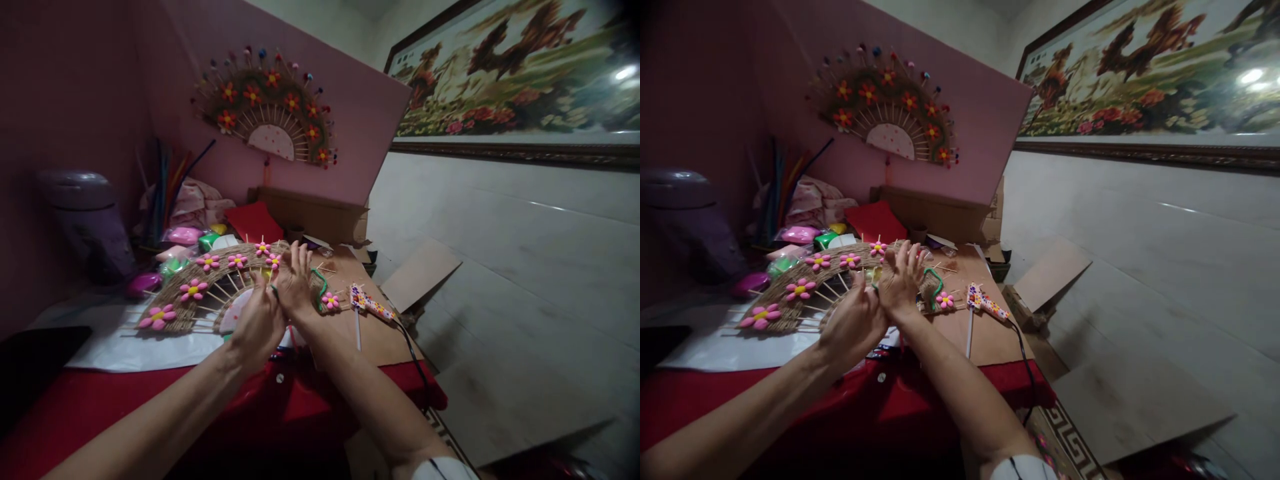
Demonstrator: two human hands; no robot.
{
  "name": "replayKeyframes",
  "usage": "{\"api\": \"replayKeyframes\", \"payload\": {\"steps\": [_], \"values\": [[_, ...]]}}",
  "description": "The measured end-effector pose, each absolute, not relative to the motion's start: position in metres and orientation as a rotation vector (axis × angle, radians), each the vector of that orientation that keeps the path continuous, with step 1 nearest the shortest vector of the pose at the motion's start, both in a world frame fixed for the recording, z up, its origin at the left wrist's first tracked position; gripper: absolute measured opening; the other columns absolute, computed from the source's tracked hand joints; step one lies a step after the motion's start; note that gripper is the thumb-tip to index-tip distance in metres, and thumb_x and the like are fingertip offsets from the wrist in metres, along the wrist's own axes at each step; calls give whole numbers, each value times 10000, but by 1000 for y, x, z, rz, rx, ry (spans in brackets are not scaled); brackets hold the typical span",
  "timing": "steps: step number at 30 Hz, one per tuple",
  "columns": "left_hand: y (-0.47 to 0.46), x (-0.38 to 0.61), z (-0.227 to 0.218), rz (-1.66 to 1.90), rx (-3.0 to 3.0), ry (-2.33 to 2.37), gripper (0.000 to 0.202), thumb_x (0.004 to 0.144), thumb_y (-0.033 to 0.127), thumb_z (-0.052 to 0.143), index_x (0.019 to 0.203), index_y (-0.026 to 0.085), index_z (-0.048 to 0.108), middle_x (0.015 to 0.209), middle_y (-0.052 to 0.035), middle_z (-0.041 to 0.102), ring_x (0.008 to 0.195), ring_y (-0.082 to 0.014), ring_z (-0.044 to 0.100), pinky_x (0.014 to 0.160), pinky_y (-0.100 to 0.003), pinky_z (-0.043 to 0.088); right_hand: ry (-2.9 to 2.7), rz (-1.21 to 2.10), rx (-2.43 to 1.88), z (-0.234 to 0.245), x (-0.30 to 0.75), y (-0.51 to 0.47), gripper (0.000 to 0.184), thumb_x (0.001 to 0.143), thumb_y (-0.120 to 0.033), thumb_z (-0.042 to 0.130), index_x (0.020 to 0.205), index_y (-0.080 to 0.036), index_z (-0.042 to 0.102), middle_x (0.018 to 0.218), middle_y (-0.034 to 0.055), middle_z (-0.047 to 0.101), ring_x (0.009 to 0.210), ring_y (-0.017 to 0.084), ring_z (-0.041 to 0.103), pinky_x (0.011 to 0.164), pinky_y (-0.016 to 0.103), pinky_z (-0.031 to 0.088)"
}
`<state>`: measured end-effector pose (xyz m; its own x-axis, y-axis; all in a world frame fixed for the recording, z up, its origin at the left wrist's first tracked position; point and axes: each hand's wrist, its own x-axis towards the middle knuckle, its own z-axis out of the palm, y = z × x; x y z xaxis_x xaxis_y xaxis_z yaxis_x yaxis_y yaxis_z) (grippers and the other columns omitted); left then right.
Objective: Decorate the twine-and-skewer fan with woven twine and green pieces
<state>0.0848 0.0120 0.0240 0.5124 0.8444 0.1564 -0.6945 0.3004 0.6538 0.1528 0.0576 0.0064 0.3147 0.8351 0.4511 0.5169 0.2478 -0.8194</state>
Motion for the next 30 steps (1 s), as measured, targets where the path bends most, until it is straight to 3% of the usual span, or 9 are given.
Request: {"api": "replayKeyframes", "payload": {"steps": [3, 5, 7, 10, 14, 17, 20, 25, 30], "values": [[10, 79, 20, 984, 573, 228, 634, 909, 545, 272, 1407, 159, 344, 1386, -153, 483, 1285, -246, 445, 1040, -412, 403, -1195, 338, -1401, 16, 174, 77, 875, 835, -732, 129, 1336, -94, 457, 1449, 193, 369, 1400, 300, 207, 1111, 499, 161], [12, 74, 17, 961, 490, 249, 669, 905, 553, 280, 1416, 121, 303, 1385, -189, 472, 1266, -250, 469, 1029, -399, 416, -1097, 471, -1313, 21, 187, 79, 819, 872, -679, 88, 1231, -100, 541, 1293, 198, 538, 1244, 266, 467, 1028, 438, 335], [16, 70, 16, 952, 447, 261, 697, 900, 566, 286, 1413, 95, 289, 1376, -213, 469, 1245, -257, 491, 1014, -385, 431, -1085, 509, -1192, 22, 197, 69, 734, 896, -643, 136, 1121, -114, 593, 1133, 176, 633, 1038, 233, 598, 906, 388, 435], [19, 68, 18, 970, 451, 258, 670, 896, 573, 295, 1391, 122, 333, 1336, -206, 507, 1199, -261, 531, 977, -392, 461, -1348, 438, -1154, 21, 200, 37, 522, 871, -619, 369, 889, -182, 655, 886, 88, 677, 868, 212, 606, 786, 358, 459], [15, 70, 24, 976, 533, 237, 604, 881, 579, 352, 1312, 164, 441, 1206, -181, 593, 1071, -269, 602, 879, -434, 507, -1711, 120, -1281, 20, 195, 3, 265, 796, -479, 622, 732, -223, 648, 831, 49, 641, 869, 214, 545, 814, 379, 418], [16, 69, 24, 982, 658, 296, 558, 847, 582, 446, 1203, 165, 547, 1122, -155, 630, 990, -253, 617, 820, -405, 514, -1734, 87, -1320, 20, 193, -1, 191, 823, -371, 621, 707, -220, 629, 810, 42, 633, 839, 204, 546, 779, 360, 422], [24, 64, 20, 1155, 948, 505, 412, 785, 501, 608, 1040, 180, 651, 1019, -93, 662, 902, -197, 612, 746, -299, 493, -1703, 151, -1316, 22, 195, 1, 164, 847, -330, 585, 734, -217, 621, 770, 27, 646, 759, 186, 567, 710, 331, 428], [40, 56, 18, 1213, 1363, 718, 218, 652, 329, 760, 630, 136, 661, 542, -1, 579, 482, -87, 468, 482, -215, 362, -1657, 350, -1207, 26, 198, 0, 90, 804, -290, 610, 770, -207, 614, 756, 11, 650, 721, 164, 595, 674, 298, 451], [45, 55, 26, 1204, 1363, 644, 181, 600, 267, 782, 706, 148, 696, 606, -14, 625, 526, -103, 522, 516, -227, 427, -1538, 614, -1079, 26, 201, 3, 165, 734, -341, 676, 778, -198, 606, 737, 4, 636, 688, 154, 601, 625, 282, 484]]}}
